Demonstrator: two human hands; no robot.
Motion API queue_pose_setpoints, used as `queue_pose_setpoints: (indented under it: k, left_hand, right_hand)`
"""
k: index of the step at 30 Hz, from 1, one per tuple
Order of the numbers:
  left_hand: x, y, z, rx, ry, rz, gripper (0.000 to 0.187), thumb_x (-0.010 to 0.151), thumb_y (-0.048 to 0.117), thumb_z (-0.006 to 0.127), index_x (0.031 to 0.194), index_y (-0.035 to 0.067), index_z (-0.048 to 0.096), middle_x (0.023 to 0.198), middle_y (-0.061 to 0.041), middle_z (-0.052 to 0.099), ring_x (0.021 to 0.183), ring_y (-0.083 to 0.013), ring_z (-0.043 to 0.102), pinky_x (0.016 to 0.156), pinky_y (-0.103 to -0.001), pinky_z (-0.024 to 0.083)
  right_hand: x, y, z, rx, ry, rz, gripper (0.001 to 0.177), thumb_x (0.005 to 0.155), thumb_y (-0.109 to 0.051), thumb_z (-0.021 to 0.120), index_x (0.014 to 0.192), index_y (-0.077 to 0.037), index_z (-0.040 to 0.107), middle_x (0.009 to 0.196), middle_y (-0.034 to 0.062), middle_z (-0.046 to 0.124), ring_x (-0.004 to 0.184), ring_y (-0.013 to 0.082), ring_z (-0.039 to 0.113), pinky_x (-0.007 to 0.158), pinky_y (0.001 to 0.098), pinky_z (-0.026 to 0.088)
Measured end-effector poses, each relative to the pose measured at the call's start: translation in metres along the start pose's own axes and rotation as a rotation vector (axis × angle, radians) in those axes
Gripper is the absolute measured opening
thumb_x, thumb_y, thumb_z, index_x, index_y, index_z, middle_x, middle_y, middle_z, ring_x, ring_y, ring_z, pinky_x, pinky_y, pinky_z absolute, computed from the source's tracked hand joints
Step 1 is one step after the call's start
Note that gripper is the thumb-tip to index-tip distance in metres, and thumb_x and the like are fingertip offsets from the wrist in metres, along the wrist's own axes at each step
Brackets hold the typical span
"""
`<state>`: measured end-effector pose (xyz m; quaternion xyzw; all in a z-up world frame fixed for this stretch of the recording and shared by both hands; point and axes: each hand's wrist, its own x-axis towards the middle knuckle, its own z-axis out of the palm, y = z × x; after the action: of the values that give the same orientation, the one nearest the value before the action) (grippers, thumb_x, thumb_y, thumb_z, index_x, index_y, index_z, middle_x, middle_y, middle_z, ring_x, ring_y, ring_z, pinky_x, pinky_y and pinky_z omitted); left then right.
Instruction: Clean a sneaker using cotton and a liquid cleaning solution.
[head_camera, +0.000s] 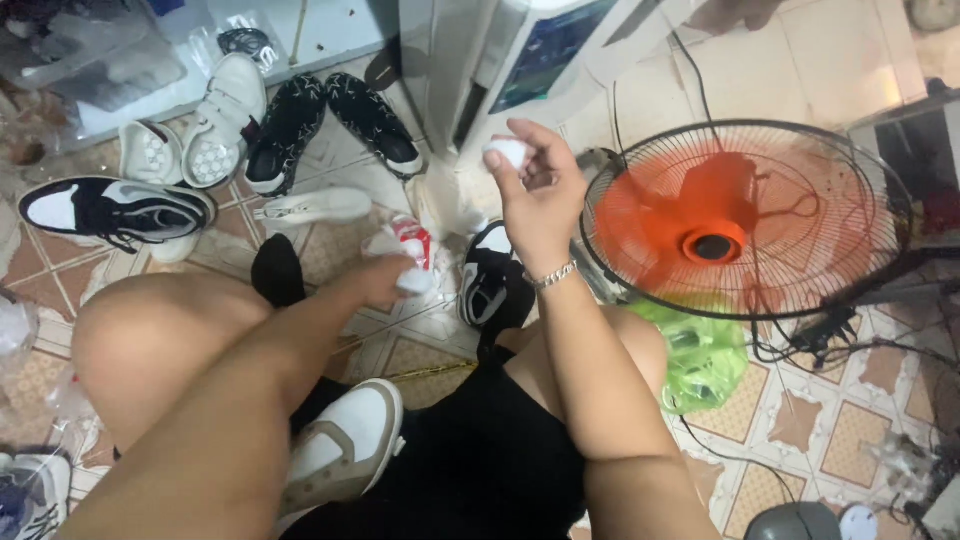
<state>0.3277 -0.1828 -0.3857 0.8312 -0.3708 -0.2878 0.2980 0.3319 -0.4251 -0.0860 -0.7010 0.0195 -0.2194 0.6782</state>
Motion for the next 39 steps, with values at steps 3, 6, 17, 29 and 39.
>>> queue_pose_setpoints:
  k: [3, 6, 17, 29, 39]
  left_hand:
    - [-0.002, 0.102, -0.071, -0.323, 0.05, -0.234, 0.04, 0.079, 0.03, 0.08, 0.109, 0.01, 0.064, 0.099, -0.013, 0.07, 0.084, -0.0302, 0.073, 0.078, -0.043, 0.057]
    - [0.003, 0.138, -0.091, -0.215, 0.523, 0.173, 0.047, 0.074, 0.024, 0.087, 0.112, 0.004, 0.068, 0.095, -0.016, 0.07, 0.086, -0.0281, 0.068, 0.077, -0.041, 0.055]
    - [-0.037, 0.23, -0.211, -1.1, 0.981, 0.401, 0.038, 0.095, 0.013, 0.082, 0.124, 0.006, 0.057, 0.115, -0.005, 0.066, 0.106, -0.0143, 0.066, 0.096, -0.03, 0.056]
    - [-0.065, 0.254, -0.245, 0.203, 1.205, 0.259, 0.03, 0.083, 0.006, 0.083, 0.109, 0.008, 0.069, 0.109, -0.007, 0.067, 0.097, -0.0266, 0.072, 0.083, -0.035, 0.057]
    - [-0.068, 0.243, -0.244, 0.696, 1.201, 0.285, 0.029, 0.086, 0.007, 0.071, 0.116, 0.006, 0.074, 0.112, -0.006, 0.064, 0.11, -0.0251, 0.062, 0.104, -0.044, 0.046]
  right_hand:
    - [0.005, -0.008, -0.004, 0.169, 0.004, -0.033, 0.039, 0.095, 0.006, 0.074, 0.131, 0.002, 0.06, 0.116, 0.0078, 0.07, 0.106, 0.0133, 0.069, 0.095, 0.0266, 0.058]
    - [0.009, -0.003, -0.011, 0.149, 0.058, -0.027, 0.035, 0.096, 0.004, 0.074, 0.128, 0.003, 0.062, 0.112, 0.0065, 0.07, 0.098, 0.0116, 0.069, 0.085, 0.0255, 0.058]
    - [0.005, -0.014, -0.008, 0.059, 0.062, -0.009, 0.031, 0.097, 0.004, 0.076, 0.127, 0.006, 0.067, 0.107, 0.0113, 0.073, 0.092, 0.0154, 0.072, 0.085, 0.0281, 0.059]
    - [-0.015, -0.018, 0.012, 0.206, -0.098, -0.003, 0.032, 0.098, 0.007, 0.072, 0.128, 0.01, 0.063, 0.116, 0.0151, 0.071, 0.1, 0.0214, 0.074, 0.093, 0.0343, 0.063]
    - [-0.022, -0.019, 0.019, 0.203, -0.169, 0.113, 0.033, 0.097, 0.006, 0.071, 0.128, 0.01, 0.062, 0.11, 0.0179, 0.074, 0.095, 0.0209, 0.077, 0.088, 0.0319, 0.064]
